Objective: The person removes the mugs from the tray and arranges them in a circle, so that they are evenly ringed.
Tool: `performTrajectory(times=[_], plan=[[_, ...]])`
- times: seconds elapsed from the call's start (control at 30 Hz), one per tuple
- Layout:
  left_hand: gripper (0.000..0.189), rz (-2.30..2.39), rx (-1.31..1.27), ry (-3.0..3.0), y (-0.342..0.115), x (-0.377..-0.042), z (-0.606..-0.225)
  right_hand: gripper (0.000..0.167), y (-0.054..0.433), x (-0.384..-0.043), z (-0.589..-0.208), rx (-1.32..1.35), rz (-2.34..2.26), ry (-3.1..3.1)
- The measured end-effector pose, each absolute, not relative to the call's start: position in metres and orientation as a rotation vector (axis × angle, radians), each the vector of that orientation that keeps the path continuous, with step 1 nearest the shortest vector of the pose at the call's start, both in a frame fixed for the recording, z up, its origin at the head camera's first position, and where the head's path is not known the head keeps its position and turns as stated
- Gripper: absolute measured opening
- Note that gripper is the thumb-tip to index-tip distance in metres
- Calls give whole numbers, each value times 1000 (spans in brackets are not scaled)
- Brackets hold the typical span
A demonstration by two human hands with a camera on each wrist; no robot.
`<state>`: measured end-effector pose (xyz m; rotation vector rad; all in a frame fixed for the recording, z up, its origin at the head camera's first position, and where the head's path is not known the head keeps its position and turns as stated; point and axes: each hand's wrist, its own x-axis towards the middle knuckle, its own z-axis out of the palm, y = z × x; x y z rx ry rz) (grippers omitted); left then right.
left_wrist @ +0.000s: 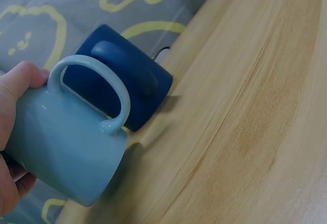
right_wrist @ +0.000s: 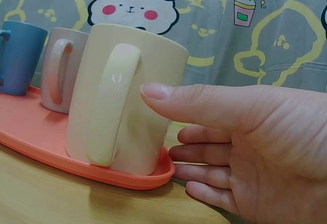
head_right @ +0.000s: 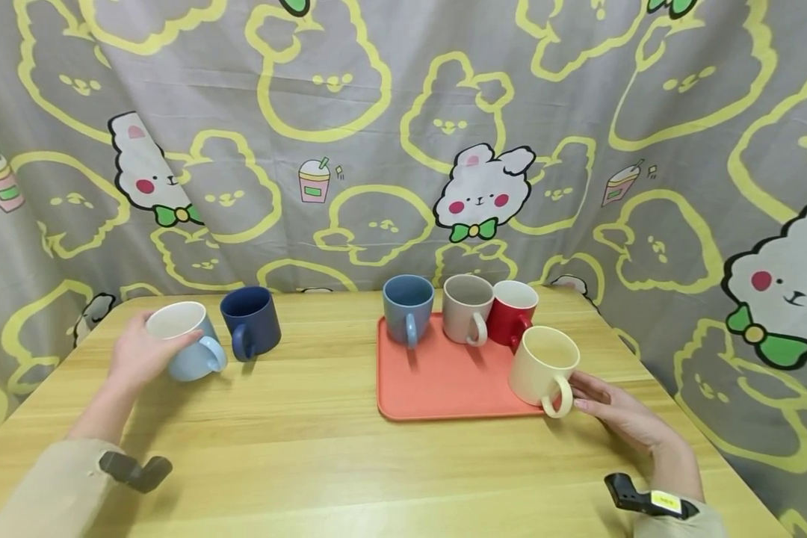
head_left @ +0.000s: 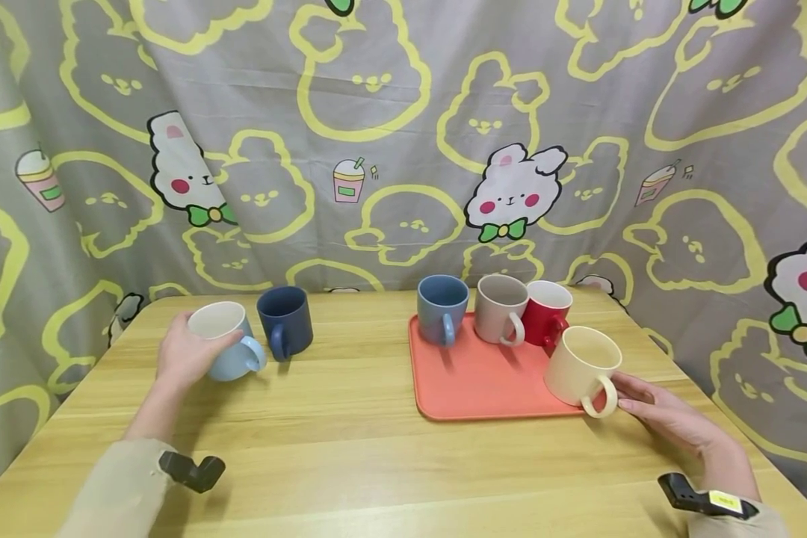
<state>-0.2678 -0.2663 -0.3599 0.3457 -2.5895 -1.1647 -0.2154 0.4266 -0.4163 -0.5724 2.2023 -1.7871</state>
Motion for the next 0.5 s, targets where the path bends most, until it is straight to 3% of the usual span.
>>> performTrajectory(times=[0.5], plan=[[95,-1205,384,-2557,-264,-282,-372,52,424,-216,-417,-645,-1813,2169]])
